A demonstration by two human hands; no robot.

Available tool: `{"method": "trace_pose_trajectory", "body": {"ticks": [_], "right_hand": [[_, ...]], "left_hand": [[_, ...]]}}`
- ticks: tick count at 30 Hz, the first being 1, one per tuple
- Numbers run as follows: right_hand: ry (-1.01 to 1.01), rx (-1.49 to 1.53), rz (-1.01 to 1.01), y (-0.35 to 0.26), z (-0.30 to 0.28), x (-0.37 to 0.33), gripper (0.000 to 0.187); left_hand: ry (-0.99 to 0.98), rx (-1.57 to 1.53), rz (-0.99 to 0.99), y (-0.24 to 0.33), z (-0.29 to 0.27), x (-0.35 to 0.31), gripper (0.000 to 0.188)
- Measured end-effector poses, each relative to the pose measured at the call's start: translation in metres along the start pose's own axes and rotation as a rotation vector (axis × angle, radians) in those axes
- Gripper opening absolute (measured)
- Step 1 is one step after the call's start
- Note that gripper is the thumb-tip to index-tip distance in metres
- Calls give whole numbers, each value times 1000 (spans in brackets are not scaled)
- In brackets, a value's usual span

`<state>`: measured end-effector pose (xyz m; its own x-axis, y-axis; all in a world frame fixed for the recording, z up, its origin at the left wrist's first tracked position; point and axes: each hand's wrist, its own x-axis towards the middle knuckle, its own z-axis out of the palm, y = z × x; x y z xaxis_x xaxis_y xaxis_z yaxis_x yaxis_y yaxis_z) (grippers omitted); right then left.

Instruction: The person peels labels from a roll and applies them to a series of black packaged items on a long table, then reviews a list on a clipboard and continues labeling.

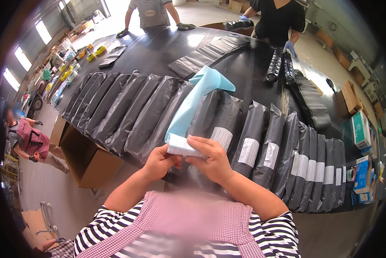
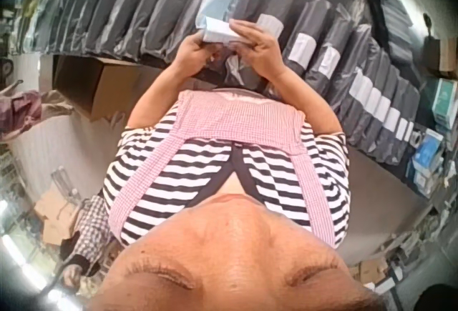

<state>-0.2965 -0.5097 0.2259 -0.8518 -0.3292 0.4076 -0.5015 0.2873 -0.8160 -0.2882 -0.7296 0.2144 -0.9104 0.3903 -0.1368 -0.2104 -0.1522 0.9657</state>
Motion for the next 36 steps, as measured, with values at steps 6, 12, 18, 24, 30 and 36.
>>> {"method": "trace_pose_trajectory", "body": {"ticks": [6,12,18,24,30,36], "right_hand": [[15,40,-56,1,-11,4,29],[-114,426,361,17,-29,20,21],[139,777,737,38,-89,72,35],[689,890,337,50,-35,48,27],[309,-158,98,88,27,20,35],[220,-367,122,101,40,19,41]], "left_hand": [[38,227,142,2,10,-6,19],[60,577,38,20,-10,-13,22],[92,335,-275,22,-83,3,22],[537,-428,202,8,-165,30,25],[554,-563,206,13,-192,41,27],[522,-543,101,7,-204,36,30]]}}
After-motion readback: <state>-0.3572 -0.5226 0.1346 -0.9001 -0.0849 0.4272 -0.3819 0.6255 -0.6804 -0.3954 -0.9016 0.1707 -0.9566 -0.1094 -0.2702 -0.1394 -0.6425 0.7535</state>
